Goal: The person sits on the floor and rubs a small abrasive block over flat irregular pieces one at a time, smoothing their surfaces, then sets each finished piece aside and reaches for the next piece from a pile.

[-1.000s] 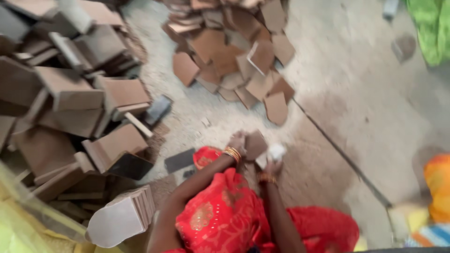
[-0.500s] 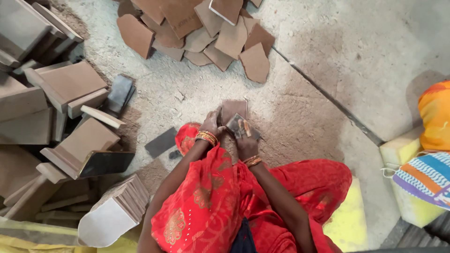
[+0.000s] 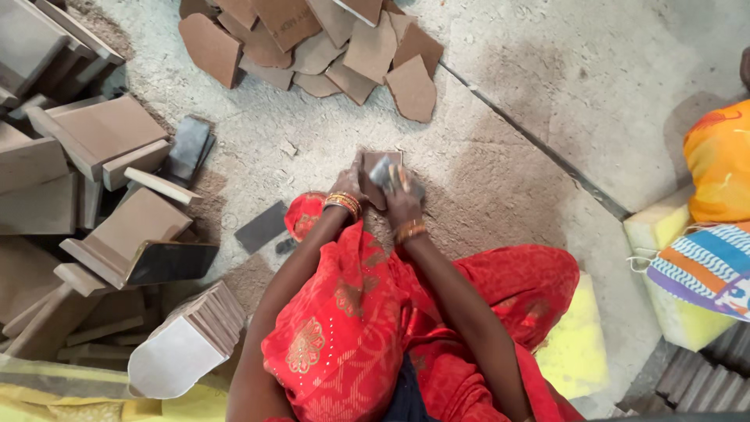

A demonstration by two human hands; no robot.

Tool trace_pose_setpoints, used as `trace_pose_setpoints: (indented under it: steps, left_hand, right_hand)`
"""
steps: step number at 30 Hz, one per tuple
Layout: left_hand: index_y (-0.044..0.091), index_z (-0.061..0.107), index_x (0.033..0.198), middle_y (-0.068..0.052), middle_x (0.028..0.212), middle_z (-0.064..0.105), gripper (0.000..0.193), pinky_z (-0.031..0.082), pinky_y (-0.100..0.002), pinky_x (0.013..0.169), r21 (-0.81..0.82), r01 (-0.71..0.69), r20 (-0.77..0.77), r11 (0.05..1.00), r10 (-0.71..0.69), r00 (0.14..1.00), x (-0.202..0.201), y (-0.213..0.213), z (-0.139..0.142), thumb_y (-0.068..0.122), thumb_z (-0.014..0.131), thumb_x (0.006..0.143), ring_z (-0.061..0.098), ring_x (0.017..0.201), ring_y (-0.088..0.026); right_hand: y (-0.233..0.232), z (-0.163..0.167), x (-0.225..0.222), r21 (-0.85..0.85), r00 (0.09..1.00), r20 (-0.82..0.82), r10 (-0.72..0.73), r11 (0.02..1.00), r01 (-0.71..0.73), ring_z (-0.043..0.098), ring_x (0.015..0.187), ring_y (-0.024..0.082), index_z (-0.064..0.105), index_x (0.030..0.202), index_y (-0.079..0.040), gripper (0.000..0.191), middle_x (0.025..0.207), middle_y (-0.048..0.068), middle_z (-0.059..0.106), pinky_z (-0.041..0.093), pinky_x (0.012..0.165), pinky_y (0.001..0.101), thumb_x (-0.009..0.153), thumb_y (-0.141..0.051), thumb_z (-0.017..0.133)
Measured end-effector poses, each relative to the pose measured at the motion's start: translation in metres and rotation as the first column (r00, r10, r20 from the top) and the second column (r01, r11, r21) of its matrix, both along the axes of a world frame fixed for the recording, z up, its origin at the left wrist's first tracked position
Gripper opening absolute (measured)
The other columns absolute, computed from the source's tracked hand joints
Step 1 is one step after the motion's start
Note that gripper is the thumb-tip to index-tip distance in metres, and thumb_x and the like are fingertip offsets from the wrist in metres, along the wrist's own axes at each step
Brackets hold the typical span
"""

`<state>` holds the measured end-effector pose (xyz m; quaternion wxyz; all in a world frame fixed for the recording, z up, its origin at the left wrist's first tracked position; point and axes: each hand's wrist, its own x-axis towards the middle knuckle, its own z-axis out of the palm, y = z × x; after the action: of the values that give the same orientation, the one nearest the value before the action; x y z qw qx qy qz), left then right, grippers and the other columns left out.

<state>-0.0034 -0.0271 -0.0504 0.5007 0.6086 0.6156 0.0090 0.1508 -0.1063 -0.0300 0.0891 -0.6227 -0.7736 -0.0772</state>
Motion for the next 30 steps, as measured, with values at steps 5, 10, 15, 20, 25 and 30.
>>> trace_pose_setpoints:
  steps: [5, 10, 15, 20, 25, 30]
  left_hand:
    - [0.047, 0.002, 0.163, -0.022, 0.136, 0.06, 0.136, 0.056, -0.053, 0.097, -0.027, 0.041, -0.07, 0.999, -0.043, 0.997, 0.004, 0.007, 0.005, 0.017, 0.093, 0.066, 0.064, 0.122, -0.042]
    - [0.046, 0.002, 0.16, -0.024, 0.134, 0.058, 0.136, 0.056, -0.052, 0.095, -0.002, 0.022, -0.063, 1.0, -0.022, 0.998, 0.007, 0.004, -0.004, 0.014, 0.095, 0.065, 0.062, 0.121, -0.042]
    - [0.047, 0.004, 0.162, -0.022, 0.135, 0.062, 0.132, 0.054, -0.052, 0.098, 0.022, 0.048, -0.056, 0.999, -0.047, 0.997, 0.003, 0.007, 0.004, 0.016, 0.093, 0.069, 0.062, 0.123, -0.041]
    - [0.035, 0.004, 0.161, -0.023, 0.134, 0.061, 0.128, 0.051, -0.048, 0.103, 0.081, 0.074, 0.048, 0.994, -0.078, 0.996, -0.007, 0.01, 0.01, 0.013, 0.092, 0.07, 0.06, 0.123, -0.041]
    - [0.014, 0.012, 0.159, -0.021, 0.144, 0.057, 0.113, 0.054, -0.039, 0.101, 0.322, -0.064, 0.497, 0.944, -0.112, 0.861, -0.015, 0.011, -0.004, -0.01, 0.073, 0.067, 0.063, 0.121, -0.03]
    - [0.011, 0.017, 0.169, -0.023, 0.155, 0.055, 0.106, 0.051, -0.038, 0.114, 0.286, -0.045, 0.509, 0.957, -0.112, 0.853, -0.017, 0.015, -0.006, -0.007, 0.069, 0.078, 0.059, 0.141, -0.037]
  right_hand:
    - [-0.065, 0.002, 0.005, -0.094, 1.0, -0.01, 0.012, 0.995, -0.013, 0.063, 0.124, 0.031, 0.042, 0.156, -0.015, 0.055, 0.154, 0.016, 0.049, 0.064, 0.093, 0.0453, 0.102, -0.01, 0.052]
    - [-0.015, -0.001, 0.012, -0.157, 0.985, -0.131, -0.11, 0.984, 0.089, 0.075, 0.091, 0.032, 0.046, 0.154, -0.009, 0.073, 0.147, 0.023, 0.06, 0.062, 0.048, 0.0317, 0.085, 0.014, 0.043]
    - [0.048, 0.01, 0.012, -0.255, 0.983, -0.035, -0.18, 0.953, 0.166, 0.074, 0.085, 0.028, 0.049, 0.152, -0.016, 0.061, 0.141, 0.016, 0.063, 0.062, 0.062, 0.0349, 0.095, 0.005, 0.046]
    - [-0.002, 0.014, -0.005, -0.211, 0.977, -0.119, -0.179, 0.966, 0.151, 0.074, 0.086, 0.028, 0.051, 0.15, -0.018, 0.055, 0.139, 0.011, 0.063, 0.062, 0.075, 0.0386, 0.098, 0.002, 0.047]
    - [-0.036, 0.006, -0.018, -0.015, 0.995, -0.102, 0.0, 1.0, -0.001, 0.075, 0.101, 0.03, 0.071, 0.126, -0.018, 0.043, 0.139, 0.011, 0.068, 0.06, 0.098, 0.0417, 0.088, -0.002, 0.059]
    - [0.024, -0.002, -0.022, -0.396, 0.973, -0.19, -0.134, 0.917, 0.049, 0.07, 0.111, 0.031, 0.069, 0.13, -0.01, 0.031, 0.146, 0.017, 0.058, 0.06, 0.093, 0.0435, 0.101, -0.006, 0.061]
